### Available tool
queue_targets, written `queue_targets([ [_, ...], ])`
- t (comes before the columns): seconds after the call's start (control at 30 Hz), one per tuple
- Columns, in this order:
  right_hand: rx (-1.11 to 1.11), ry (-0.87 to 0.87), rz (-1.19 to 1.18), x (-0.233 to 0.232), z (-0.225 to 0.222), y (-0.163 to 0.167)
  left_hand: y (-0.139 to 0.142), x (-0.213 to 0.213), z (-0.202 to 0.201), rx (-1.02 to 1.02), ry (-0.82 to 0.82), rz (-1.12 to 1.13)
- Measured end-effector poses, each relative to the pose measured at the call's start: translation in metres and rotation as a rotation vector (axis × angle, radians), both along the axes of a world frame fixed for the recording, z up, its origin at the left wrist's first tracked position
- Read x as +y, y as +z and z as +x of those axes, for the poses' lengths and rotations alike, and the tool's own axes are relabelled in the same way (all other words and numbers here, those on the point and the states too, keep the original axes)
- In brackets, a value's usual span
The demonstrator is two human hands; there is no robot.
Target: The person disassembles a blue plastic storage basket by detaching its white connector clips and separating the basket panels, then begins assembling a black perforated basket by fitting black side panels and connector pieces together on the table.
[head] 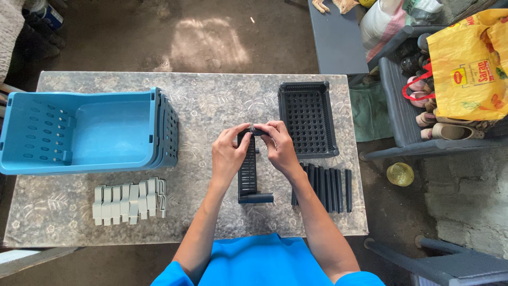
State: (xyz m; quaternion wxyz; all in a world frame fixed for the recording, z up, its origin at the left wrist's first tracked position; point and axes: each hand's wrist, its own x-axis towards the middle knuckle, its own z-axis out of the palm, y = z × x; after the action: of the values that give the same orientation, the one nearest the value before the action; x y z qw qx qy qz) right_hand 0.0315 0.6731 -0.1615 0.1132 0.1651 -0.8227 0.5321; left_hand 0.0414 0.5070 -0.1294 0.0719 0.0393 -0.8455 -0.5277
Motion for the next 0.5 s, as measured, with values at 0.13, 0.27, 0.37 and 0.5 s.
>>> queue_targets([
  [0.13,-0.011,0.016,0.028,0.0027,-0.0015,0.0008,-0.0032,-0.0015,0.0017,0.07,-0.016,-0.004],
  [0.27,0.008,0.019,0.096,-0.0007,-0.0057,0.0012,-0.0053,-0.0013,0.0021,0.092,-0.01,0.003],
  [0.37,-0.045,0.008,-0.006,-0.0048,-0.0058,0.0014,-0.0045,-0.0019,0.0003,0.035,0.012,0.031],
  [0.5,-0.267,0.016,-0.168,-0.0028,-0.0042,0.0008,-0.0022,-0.0033,-0.0001,0.063,0.017,0.032],
])
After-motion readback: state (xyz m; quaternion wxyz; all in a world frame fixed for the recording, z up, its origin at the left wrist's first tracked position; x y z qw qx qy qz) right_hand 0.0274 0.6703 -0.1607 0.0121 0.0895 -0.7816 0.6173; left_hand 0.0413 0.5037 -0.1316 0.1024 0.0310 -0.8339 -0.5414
